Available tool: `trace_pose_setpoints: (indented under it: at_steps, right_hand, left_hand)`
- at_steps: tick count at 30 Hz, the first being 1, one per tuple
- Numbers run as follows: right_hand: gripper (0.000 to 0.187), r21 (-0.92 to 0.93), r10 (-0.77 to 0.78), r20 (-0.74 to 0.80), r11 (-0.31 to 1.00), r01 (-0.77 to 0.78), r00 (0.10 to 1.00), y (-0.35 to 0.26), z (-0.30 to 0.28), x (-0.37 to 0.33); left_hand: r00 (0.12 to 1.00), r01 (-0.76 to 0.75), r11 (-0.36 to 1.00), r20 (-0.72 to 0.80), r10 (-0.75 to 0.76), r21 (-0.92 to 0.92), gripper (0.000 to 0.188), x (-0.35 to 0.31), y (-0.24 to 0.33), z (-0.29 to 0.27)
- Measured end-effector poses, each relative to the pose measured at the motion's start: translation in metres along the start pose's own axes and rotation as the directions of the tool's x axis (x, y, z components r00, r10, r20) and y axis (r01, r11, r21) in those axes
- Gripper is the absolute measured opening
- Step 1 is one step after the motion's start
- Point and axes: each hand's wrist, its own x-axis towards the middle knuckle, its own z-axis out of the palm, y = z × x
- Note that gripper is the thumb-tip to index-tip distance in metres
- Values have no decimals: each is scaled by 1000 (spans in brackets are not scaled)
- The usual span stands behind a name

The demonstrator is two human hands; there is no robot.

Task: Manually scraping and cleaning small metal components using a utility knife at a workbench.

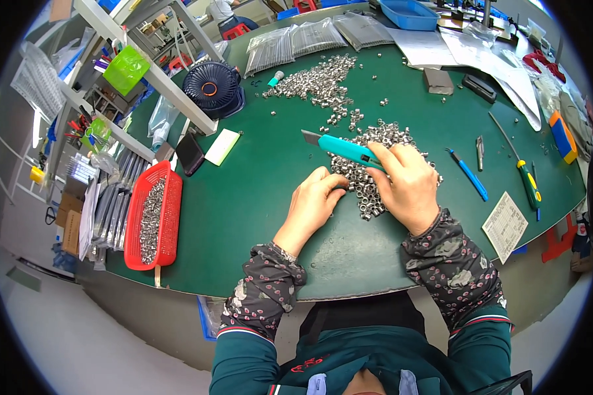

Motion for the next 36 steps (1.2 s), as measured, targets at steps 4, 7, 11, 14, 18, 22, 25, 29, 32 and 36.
trace_pose_setpoints:
  at_steps: [4,7,11,14,18,22,25,29,32,36]
  right_hand:
    - [40,12,-13,-8,1000,13,1000,2,3,0]
    - [39,20,-15,-10,1000,15,1000,2,2,2]
    - [36,-10,1,17,1000,-1,1000,1,2,5]
    - [36,0,-1,34,1000,1,999,-1,4,5]
    - [34,113,50,83,992,-59,995,3,5,-3]
    - [29,273,70,207,954,-127,976,2,4,-7]
    - [27,332,59,256,932,-145,965,3,8,-8]
    - [28,355,55,346,916,-185,937,5,9,-8]
    - [28,338,65,409,916,-217,910,3,8,-6]
    - [28,354,44,401,914,-200,915,7,11,-9]
  left_hand:
    - [999,-21,999,26,20,38,13,2,-2,2]
    - [999,-3,998,39,1,64,15,3,1,1]
    - [998,-60,996,-4,61,70,13,6,-4,1]
    - [999,-22,985,-44,15,-170,12,6,-20,-1]
    - [946,261,161,219,-239,-952,11,1,-39,-26]
    - [963,146,-10,144,-226,-989,12,-4,-56,-36]
    - [960,83,-7,82,-267,-997,12,-2,-58,-38]
    - [963,73,-45,82,-255,-996,13,-1,-57,-38]
    - [962,77,-42,86,-260,-996,13,-1,-57,-39]
    - [972,98,-47,106,-210,-994,13,0,-60,-35]
